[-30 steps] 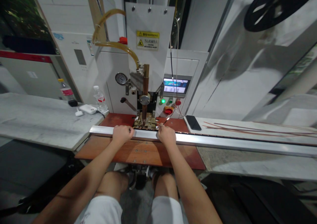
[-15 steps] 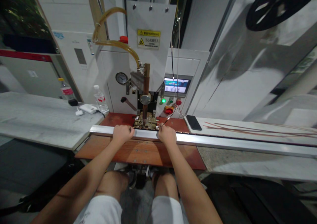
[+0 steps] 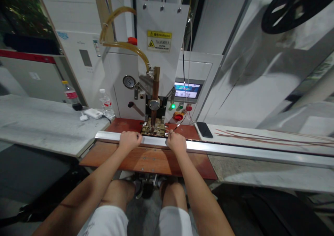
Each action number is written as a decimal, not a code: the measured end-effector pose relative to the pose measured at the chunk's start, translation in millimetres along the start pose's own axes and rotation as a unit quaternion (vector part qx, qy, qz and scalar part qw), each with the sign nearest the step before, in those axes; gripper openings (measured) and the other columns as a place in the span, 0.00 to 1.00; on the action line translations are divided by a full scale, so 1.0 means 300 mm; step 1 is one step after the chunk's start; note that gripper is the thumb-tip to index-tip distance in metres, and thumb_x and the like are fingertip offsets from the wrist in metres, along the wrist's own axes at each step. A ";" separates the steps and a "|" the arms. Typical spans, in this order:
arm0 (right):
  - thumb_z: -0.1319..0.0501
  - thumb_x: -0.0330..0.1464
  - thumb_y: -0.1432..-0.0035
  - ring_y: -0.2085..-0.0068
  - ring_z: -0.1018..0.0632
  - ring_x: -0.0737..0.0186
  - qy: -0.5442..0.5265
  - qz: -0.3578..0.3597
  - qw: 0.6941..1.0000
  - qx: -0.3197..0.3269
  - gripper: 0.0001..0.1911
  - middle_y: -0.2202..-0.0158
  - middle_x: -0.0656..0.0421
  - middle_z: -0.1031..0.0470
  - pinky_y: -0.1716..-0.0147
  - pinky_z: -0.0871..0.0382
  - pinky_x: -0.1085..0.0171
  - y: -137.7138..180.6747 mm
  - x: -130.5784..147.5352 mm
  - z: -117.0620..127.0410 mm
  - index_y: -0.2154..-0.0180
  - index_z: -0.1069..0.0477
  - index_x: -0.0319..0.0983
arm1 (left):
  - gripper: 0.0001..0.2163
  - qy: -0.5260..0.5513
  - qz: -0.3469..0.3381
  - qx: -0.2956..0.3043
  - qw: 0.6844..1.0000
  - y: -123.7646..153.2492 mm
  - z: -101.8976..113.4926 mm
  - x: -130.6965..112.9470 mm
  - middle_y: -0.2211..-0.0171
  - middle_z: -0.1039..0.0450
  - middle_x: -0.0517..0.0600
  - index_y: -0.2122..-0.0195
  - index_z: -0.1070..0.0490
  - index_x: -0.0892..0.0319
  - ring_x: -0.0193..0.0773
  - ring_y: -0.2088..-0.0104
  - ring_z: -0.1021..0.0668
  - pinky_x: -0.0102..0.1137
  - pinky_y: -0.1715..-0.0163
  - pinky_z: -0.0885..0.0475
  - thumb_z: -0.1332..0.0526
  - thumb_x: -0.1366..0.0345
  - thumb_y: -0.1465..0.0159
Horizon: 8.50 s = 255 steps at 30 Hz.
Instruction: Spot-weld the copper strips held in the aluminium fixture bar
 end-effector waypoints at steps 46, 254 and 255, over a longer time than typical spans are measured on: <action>0.61 0.41 0.35 0.59 0.23 0.55 -0.016 -0.006 0.999 0.046 0.23 0.63 0.50 0.24 0.60 0.36 0.62 -0.015 -0.004 -0.009 0.52 0.32 0.40 | 0.24 -0.029 0.017 0.041 0.999 -0.007 -0.001 -0.001 0.69 0.23 0.60 0.66 0.21 0.62 0.46 0.65 0.23 0.38 0.61 0.36 0.56 0.55 0.38; 0.57 0.38 0.36 0.59 0.23 0.56 -0.022 0.057 0.998 0.034 0.20 0.63 0.50 0.23 0.61 0.35 0.63 -0.050 0.136 0.010 0.56 0.30 0.40 | 0.27 -0.036 -0.014 0.075 0.996 -0.047 0.005 0.087 0.67 0.23 0.60 0.66 0.21 0.61 0.46 0.65 0.22 0.36 0.63 0.31 0.59 0.54 0.36; 0.57 0.38 0.36 0.59 0.23 0.56 -0.023 0.057 0.998 0.034 0.20 0.63 0.50 0.23 0.61 0.35 0.62 -0.048 0.136 0.010 0.56 0.30 0.40 | 0.27 -0.035 -0.012 0.076 0.996 -0.045 0.005 0.088 0.67 0.23 0.60 0.66 0.21 0.61 0.46 0.64 0.22 0.36 0.62 0.31 0.59 0.54 0.36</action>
Point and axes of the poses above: each hand's wrist, its own y-axis away from the middle knuckle, its own z-axis out of the back of the hand, x = y × z, the point moved 6 cm from there along -y, towards the middle knuckle
